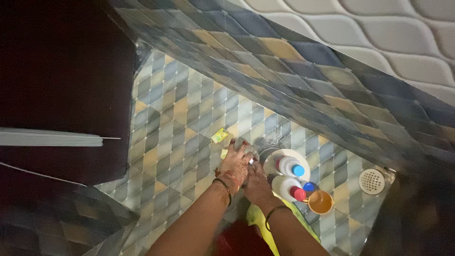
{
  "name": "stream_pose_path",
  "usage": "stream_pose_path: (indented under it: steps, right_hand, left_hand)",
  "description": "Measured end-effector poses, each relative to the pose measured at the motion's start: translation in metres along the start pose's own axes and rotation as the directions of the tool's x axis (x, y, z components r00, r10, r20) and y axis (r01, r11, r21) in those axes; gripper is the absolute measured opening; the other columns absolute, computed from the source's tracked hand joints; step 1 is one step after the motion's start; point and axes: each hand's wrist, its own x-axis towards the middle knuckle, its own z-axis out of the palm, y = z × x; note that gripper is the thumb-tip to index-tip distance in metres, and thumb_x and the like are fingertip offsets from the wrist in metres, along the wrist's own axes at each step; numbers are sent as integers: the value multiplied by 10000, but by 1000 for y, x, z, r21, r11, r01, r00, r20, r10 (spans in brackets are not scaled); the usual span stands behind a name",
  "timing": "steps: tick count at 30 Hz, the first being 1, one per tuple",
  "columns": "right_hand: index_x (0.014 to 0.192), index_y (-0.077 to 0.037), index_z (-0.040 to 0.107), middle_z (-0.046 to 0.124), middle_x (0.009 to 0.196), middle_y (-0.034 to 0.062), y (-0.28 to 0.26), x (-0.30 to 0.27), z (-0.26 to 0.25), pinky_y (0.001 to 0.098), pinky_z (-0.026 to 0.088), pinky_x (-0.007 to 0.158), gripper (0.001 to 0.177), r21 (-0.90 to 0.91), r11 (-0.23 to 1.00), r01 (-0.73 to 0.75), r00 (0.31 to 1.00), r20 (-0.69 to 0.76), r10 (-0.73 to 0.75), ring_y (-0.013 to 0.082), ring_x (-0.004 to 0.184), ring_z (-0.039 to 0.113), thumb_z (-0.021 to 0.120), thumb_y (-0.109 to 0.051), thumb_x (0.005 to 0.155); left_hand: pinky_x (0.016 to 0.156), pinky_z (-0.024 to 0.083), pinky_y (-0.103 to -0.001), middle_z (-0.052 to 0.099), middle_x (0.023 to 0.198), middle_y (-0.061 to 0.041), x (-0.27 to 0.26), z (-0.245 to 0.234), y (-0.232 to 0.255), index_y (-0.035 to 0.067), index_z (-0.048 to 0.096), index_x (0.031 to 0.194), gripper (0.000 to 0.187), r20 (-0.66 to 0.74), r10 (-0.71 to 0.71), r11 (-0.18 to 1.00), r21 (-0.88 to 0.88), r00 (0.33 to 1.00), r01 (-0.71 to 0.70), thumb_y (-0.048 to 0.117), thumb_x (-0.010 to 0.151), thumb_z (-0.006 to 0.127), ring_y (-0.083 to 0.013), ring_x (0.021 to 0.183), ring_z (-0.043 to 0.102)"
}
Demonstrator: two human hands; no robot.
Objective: The person places a white pump bottle and a blue toothbrush on a corner shelf, then picks up a textured plastic mat and places it on the shelf. They then pick up a spray bottle, rinse it under running water, and place it on the shelf next to the other items.
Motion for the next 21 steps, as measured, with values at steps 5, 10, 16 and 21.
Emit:
stream_pose_path:
  steps: [5, 10, 16, 21]
  right_hand:
    - [1488, 79, 372, 329, 1563, 300, -10, -17, -10, 442, 303, 1211, 746, -50, 977, 209, 929, -302, -214, 470, 1448, 350, 671, -102, 829]
    - [1508, 70, 325, 280, 1590, 303, -42, -48, -58, 443, 316, 1186, 948, 32, 971, 236, 917, -337, -212, 463, 1433, 336, 799, -104, 705]
    - [1539, -37, 316, 277, 1605, 233, -86, -85, -118, 463, 300, 1188, 1088, 102, 990, 95, 959, -275, -63, 434, 1443, 299, 932, -277, 674]
    - [1429, -12, 456, 335, 1543, 257, -90, -109, -151, 531, 306, 1154, 920, -70, 950, 304, 795, -531, -293, 464, 1415, 337, 944, -174, 667]
  left_hand:
    - [1164, 19, -749, 182, 1677, -54, -28, -22, -7, 186, 501, 1500, 759, -8, -20, 999, 44, 1000, 20, 155, 804, 804, -379, 1552, 37]
    - [1198, 24, -709, 289, 1659, -73, -71, -59, -17, 130, 662, 1366, 496, -37, -63, 997, -38, 997, 62, 214, 881, 722, -356, 1590, 71]
    - [1163, 51, -736, 346, 1595, -51, -105, -99, -32, 108, 653, 1336, 433, -278, -110, 994, -38, 954, 104, 203, 916, 600, -346, 1542, 122]
    - [1204, 43, -716, 464, 1527, -50, -128, -122, -52, 108, 700, 1265, 376, -393, -100, 989, -136, 914, 50, 184, 919, 574, -283, 1535, 216]
